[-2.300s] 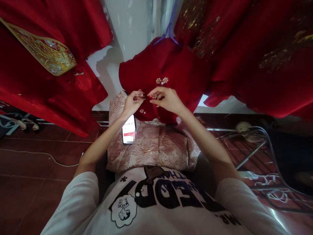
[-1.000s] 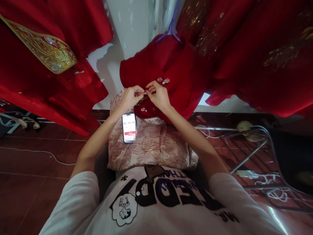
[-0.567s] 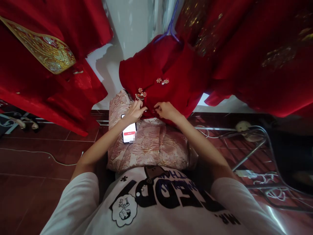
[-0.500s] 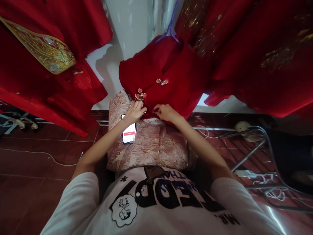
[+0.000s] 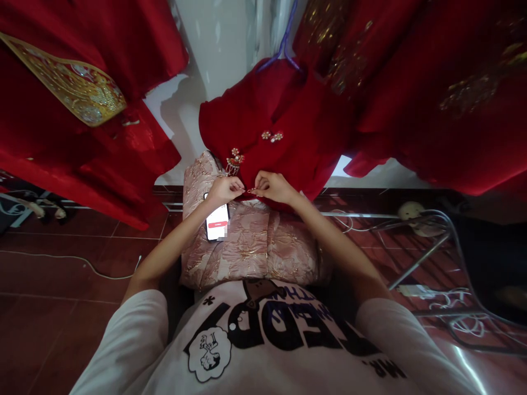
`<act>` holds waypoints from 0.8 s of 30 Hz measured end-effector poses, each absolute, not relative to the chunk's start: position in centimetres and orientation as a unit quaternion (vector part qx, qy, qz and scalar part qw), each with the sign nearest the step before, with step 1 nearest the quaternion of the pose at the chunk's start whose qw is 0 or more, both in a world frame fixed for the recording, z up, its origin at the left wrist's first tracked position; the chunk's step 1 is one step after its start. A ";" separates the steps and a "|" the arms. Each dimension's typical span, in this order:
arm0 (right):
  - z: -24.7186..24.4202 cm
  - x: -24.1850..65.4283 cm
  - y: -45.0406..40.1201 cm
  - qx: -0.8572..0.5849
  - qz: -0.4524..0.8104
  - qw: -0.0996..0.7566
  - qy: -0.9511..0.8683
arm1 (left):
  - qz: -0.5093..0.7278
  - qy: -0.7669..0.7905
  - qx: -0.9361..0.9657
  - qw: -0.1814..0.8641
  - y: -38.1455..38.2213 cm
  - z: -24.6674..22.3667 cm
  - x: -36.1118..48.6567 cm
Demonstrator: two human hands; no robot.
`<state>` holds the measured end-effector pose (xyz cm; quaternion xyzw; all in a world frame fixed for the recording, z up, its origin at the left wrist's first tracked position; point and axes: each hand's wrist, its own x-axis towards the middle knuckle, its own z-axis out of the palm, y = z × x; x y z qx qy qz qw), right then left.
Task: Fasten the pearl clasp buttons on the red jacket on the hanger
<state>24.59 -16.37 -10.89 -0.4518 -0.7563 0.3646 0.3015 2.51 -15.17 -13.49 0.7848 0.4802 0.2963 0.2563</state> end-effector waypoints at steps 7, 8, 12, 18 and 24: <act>-11.8 23.0 -16.9 -0.438 0.362 0.380 -0.730 | 0.336 0.473 0.710 0.398 -14.6 -13.9 2.8; -12.0 22.9 -16.9 -0.440 0.355 0.378 -0.733 | 0.339 0.471 0.708 0.403 -14.6 -13.9 2.8; -12.4 22.8 -16.8 -0.448 0.327 0.370 -0.745 | 0.356 0.479 0.706 0.381 -14.7 -13.8 2.8; -12.7 22.7 -16.8 -0.446 0.294 0.368 -0.761 | 0.351 0.507 0.710 0.341 -14.9 -13.8 3.3; -13.2 22.4 -17.1 -0.459 0.279 0.362 -0.762 | 0.325 0.500 0.742 0.307 -15.0 -13.3 2.7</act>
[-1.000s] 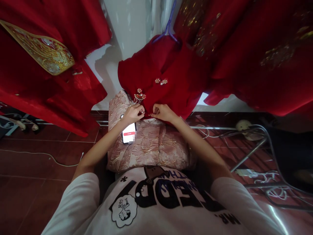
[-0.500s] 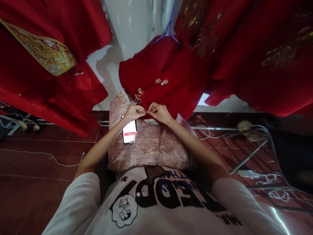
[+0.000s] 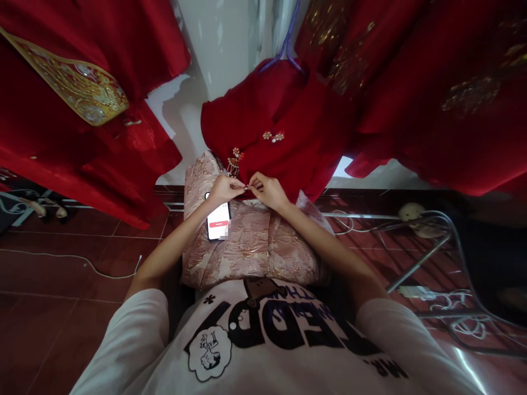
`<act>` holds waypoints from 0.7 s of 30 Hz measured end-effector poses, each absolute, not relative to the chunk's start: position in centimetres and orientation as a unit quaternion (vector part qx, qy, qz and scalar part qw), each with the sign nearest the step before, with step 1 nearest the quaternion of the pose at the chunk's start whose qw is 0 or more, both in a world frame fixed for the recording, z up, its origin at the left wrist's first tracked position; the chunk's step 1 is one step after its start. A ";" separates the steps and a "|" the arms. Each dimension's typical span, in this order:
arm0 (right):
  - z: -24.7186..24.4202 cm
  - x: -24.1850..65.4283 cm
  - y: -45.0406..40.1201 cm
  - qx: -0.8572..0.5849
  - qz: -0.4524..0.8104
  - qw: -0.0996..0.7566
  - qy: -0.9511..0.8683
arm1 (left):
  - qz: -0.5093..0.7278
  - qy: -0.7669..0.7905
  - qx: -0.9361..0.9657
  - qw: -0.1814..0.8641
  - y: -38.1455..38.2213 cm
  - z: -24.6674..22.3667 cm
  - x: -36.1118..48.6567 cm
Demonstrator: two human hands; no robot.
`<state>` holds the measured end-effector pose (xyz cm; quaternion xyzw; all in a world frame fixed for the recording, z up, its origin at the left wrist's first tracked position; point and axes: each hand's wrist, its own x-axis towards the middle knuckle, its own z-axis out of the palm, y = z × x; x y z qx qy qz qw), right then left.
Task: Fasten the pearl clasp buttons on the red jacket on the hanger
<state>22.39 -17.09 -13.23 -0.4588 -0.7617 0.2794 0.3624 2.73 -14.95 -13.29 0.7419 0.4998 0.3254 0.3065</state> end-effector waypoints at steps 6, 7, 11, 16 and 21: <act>-13.3 22.7 -16.7 -0.464 0.266 0.346 -0.771 | 0.289 0.473 0.781 0.286 -14.9 -13.1 2.4; -13.2 22.8 -16.6 -0.469 0.265 0.342 -0.770 | 0.278 0.472 0.790 0.273 -14.9 -13.1 2.4; -13.1 23.3 -16.4 -0.485 0.258 0.317 -0.773 | 0.233 0.471 0.828 0.197 -15.3 -13.1 2.4; -13.4 23.6 -16.6 -0.498 0.262 0.313 -0.765 | 0.205 0.474 0.850 0.105 -16.6 -13.6 2.9; -13.7 23.9 -16.5 -0.434 0.362 0.358 -0.743 | 0.241 0.426 0.869 0.070 -16.9 -13.8 2.7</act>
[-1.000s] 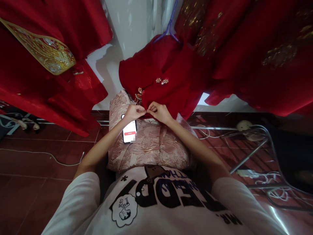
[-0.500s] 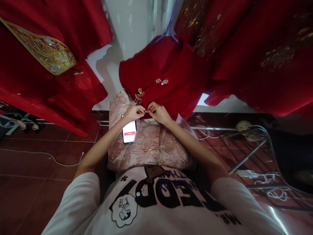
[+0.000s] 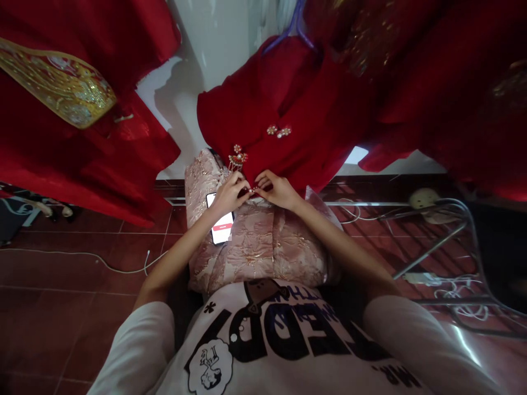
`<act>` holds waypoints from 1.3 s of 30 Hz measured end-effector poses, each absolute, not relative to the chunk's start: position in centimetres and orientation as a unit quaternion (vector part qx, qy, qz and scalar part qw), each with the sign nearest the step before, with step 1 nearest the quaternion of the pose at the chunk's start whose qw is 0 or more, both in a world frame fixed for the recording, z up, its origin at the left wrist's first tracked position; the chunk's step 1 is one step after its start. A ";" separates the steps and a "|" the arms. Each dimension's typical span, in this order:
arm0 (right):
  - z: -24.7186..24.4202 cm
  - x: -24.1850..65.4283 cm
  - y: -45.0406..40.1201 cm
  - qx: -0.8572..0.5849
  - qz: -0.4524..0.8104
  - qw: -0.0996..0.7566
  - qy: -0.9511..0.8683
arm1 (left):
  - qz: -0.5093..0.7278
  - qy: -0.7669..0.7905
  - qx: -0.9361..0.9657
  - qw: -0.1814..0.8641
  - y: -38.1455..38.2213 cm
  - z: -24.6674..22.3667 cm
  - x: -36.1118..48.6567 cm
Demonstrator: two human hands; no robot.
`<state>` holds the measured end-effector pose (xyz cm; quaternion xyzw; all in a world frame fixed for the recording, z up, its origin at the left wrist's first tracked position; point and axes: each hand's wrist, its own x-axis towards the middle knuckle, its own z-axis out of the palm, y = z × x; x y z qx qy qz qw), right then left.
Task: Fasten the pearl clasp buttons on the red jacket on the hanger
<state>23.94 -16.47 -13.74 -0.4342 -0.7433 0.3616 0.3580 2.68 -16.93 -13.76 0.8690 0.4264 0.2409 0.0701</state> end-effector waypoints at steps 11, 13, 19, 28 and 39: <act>-13.0 24.7 -15.2 -0.426 0.483 0.337 -0.687 | 0.178 0.400 0.895 0.089 -15.6 -12.5 2.4; -13.1 24.5 -14.6 -0.438 0.496 0.333 -0.672 | 0.194 0.418 0.878 0.132 -15.0 -12.2 2.7; -13.3 24.2 -12.5 -0.405 0.530 0.263 -0.697 | 0.193 0.476 0.820 0.253 -14.9 -10.1 2.9; -14.7 21.9 -14.5 -0.461 0.469 0.353 -0.665 | 0.081 0.559 0.799 0.206 -15.4 -9.1 3.3; -14.8 17.3 -16.5 -0.518 0.414 0.504 -0.553 | 0.008 0.472 0.860 0.195 -13.4 -6.6 0.5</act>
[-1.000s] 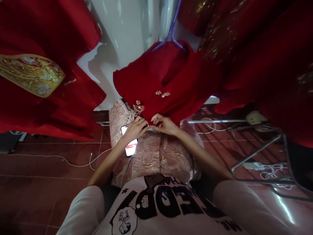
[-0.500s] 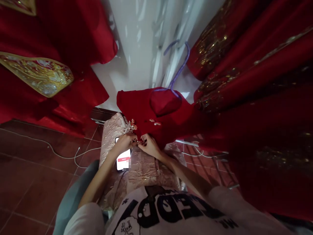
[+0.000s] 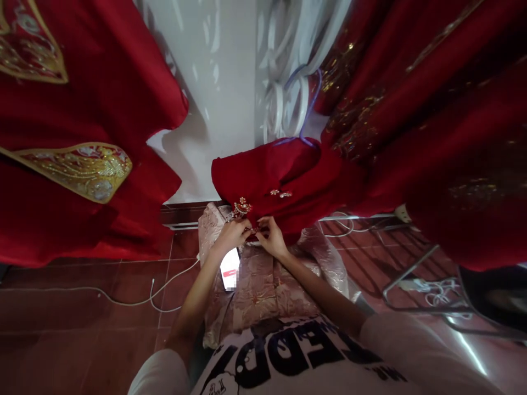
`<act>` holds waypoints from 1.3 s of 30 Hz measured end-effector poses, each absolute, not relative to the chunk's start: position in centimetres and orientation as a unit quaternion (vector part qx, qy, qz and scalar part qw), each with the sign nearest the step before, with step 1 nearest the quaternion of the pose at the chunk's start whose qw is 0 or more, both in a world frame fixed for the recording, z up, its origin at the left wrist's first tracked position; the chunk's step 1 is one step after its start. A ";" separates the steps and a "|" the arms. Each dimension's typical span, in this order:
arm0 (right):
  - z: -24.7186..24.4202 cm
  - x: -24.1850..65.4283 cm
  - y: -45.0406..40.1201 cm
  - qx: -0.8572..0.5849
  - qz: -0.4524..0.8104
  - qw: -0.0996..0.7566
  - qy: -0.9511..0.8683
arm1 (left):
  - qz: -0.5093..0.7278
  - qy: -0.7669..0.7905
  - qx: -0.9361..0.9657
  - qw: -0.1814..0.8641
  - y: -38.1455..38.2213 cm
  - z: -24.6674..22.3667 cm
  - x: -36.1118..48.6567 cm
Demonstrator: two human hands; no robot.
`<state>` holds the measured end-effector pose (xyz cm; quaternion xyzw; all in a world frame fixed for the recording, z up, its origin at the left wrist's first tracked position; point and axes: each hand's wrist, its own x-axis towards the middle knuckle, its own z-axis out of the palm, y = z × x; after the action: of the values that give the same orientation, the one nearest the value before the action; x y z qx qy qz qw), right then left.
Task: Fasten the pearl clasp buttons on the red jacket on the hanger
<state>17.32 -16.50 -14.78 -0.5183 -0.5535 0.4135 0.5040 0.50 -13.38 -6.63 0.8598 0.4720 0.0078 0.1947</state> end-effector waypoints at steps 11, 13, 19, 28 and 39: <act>-15.0 17.6 -17.4 -0.512 0.399 0.510 -0.564 | -0.006 0.482 0.861 0.161 -13.6 -7.2 1.4; -15.0 18.0 -17.8 -0.501 0.404 0.506 -0.574 | 0.002 0.494 0.855 0.160 -14.1 -7.4 1.8; -14.9 19.5 -18.8 -0.467 0.424 0.500 -0.594 | 0.020 0.536 0.832 0.144 -15.4 -7.2 3.1; -15.1 20.2 -19.2 -0.450 0.446 0.503 -0.588 | 0.098 0.547 0.821 0.133 -16.0 -8.7 2.8; -15.3 19.9 -18.5 -0.472 0.437 0.504 -0.576 | 0.169 0.563 0.800 0.118 -17.6 -10.0 3.4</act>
<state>19.88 -18.53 -15.29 -0.4724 -0.5764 0.4369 0.5037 3.41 -17.63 -9.96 0.8004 0.5629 0.1688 0.1183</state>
